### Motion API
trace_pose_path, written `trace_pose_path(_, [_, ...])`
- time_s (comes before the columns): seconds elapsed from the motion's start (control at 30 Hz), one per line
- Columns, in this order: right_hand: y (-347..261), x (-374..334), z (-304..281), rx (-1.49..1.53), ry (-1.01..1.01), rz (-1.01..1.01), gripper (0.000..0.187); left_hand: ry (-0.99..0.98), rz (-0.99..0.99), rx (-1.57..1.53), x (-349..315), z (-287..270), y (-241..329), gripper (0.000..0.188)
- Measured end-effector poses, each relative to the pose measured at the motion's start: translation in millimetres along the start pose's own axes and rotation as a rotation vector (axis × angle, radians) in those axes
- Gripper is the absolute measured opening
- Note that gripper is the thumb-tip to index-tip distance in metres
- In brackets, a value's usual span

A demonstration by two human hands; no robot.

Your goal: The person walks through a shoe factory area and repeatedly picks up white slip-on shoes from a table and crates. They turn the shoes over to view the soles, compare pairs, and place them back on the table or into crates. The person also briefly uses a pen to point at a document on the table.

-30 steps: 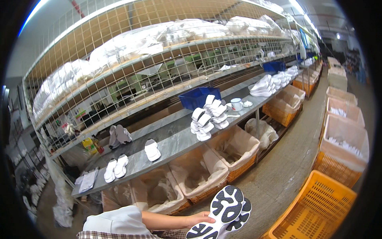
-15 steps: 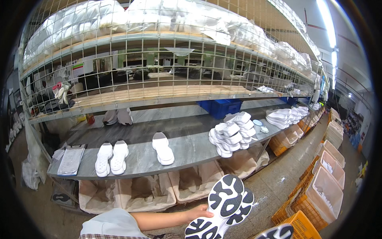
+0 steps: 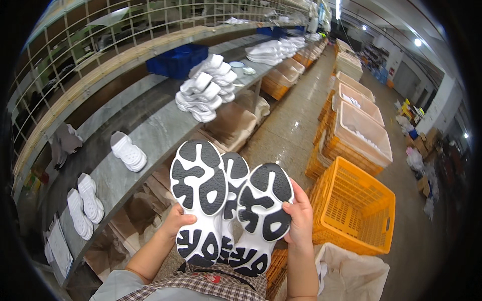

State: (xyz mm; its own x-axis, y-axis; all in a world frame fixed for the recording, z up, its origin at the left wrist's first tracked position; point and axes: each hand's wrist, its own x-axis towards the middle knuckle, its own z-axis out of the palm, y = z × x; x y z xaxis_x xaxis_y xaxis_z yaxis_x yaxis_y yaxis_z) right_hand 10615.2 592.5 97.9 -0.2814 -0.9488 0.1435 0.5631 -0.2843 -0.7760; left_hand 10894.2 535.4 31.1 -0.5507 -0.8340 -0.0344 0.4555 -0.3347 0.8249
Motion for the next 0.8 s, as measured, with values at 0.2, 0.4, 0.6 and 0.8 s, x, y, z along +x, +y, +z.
trace_pose_path(0.2, [-1.3, -8.9, -9.1, -0.009, 0.051, 0.043, 0.056, 0.015, -0.056, -0.027, 2.2, 11.1, -5.5, 0.045])
trace_pose_path(0.4, [-3.5, -15.4, -22.3, 0.029, 0.104, 0.092, 0.056, 0.014, -0.139, -0.098, 3.5, 19.4, -12.0, 0.049])
trace_pose_path(0.6, [-18.0, -27.9, -43.5, -0.007, 0.204, 0.034, 0.055, 0.019, -0.196, -0.141, 5.3, 23.7, -22.4, 0.056])
trace_pose_path(0.8, [-23.6, -41.2, -66.2, -0.015, 0.272, 0.048, 0.053, -0.012, -0.261, -0.215, 8.6, 25.8, -37.2, 0.054])
